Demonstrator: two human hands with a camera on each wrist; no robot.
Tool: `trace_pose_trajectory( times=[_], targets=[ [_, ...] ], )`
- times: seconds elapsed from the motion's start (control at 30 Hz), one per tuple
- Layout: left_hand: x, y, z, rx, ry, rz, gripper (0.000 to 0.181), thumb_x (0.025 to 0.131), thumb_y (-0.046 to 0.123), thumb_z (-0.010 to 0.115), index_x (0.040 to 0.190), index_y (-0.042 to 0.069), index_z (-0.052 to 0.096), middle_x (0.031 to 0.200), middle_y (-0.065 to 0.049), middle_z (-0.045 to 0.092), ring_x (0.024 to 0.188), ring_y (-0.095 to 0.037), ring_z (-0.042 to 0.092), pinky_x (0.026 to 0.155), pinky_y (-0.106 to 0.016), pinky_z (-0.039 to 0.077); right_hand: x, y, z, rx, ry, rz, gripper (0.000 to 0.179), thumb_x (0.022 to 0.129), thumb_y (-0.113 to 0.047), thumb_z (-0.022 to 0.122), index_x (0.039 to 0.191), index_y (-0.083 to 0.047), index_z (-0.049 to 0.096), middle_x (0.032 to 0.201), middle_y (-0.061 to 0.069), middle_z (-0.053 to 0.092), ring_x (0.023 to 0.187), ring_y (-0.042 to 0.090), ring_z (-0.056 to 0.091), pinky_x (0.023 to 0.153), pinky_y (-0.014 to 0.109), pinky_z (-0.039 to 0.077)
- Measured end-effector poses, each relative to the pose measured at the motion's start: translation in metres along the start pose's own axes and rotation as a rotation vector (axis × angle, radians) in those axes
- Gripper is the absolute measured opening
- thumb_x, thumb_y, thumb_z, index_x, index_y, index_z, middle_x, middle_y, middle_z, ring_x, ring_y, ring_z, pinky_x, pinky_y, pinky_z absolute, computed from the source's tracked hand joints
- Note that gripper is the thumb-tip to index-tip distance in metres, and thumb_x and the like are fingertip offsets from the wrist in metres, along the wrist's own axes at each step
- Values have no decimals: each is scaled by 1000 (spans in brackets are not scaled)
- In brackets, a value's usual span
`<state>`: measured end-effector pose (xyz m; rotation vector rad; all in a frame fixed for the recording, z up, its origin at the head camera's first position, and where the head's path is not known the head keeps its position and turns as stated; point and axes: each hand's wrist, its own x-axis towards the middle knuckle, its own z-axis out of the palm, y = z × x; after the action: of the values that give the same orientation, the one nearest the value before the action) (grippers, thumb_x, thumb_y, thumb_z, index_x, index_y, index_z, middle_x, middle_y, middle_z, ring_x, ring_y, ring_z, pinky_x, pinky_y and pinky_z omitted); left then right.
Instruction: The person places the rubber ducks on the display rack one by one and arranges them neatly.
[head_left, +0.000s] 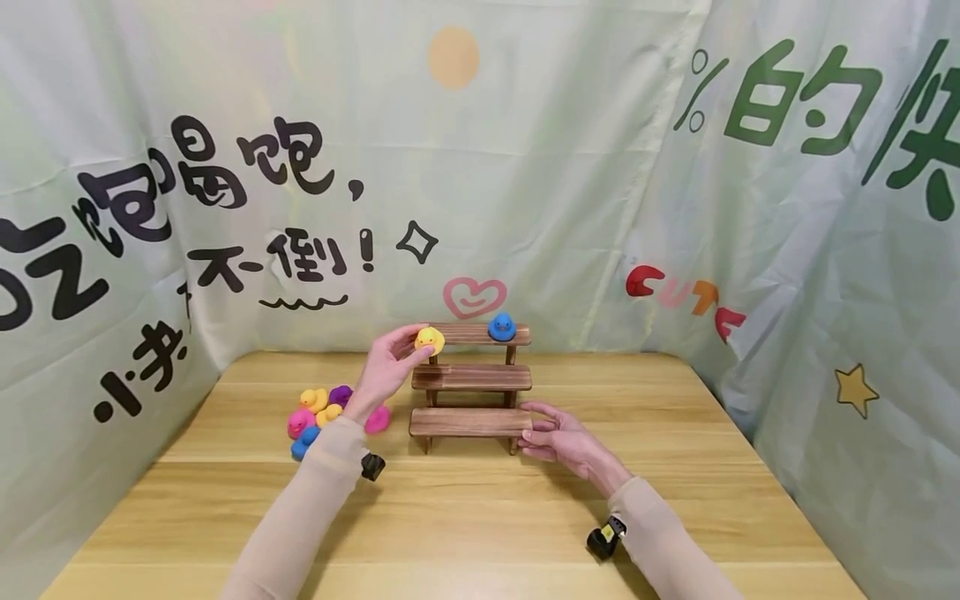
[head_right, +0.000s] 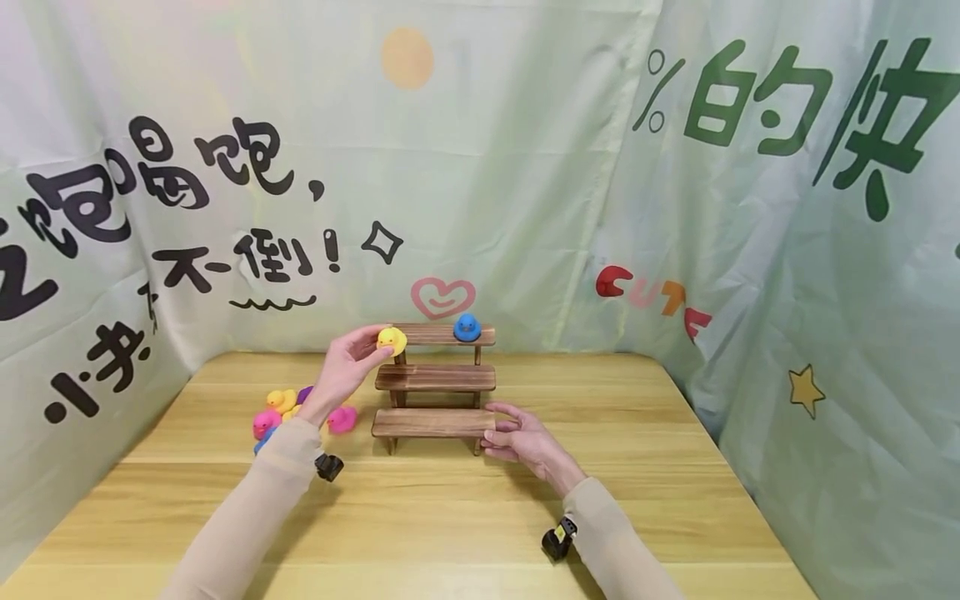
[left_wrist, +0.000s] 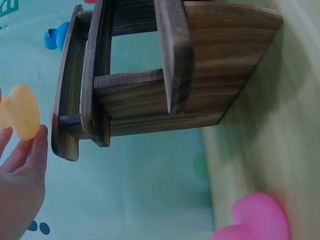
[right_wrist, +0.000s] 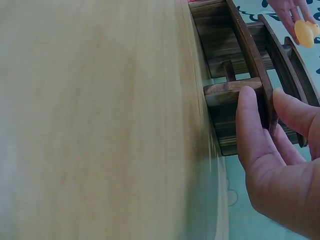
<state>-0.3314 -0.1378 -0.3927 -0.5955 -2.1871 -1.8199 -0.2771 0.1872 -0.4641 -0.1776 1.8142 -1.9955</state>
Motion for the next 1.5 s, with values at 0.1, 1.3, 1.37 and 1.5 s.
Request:
trace_pose_trajectory(
  times=[0.1,1.3,1.37,1.5],
  targets=[
    [3,0,3,-1,-6,-6,46,88,20,74,130,8,61,128,-14,64,121,-27,60,103,-32,47,0,1,0,-6,1,-8,64,95,2,59,152,-3,30,114,13,61,99,23,68,88,35,57],
    [41,14,36,67,-110,-26,36,92,26,71,125,13,63,118,-8,67,111,-27,64,92,-37,54,-2,-1,-3,-3,28,11,63,95,2,58,152,-2,30,116,15,59,103,25,68,86,32,57],
    [42,14,38,79,-116,-25,36,92,24,70,125,12,63,117,-8,67,109,-26,64,90,-34,54,-1,-1,-2,-5,27,11,63,95,2,58,152,-2,30,117,16,59,102,25,68,86,32,57],
    [45,14,42,114,-121,-15,38,93,22,69,127,8,62,117,-10,67,106,-24,65,87,-31,55,0,-1,-2,-6,21,10,64,95,2,58,152,-3,30,118,16,58,101,24,68,86,32,57]
  ],
)
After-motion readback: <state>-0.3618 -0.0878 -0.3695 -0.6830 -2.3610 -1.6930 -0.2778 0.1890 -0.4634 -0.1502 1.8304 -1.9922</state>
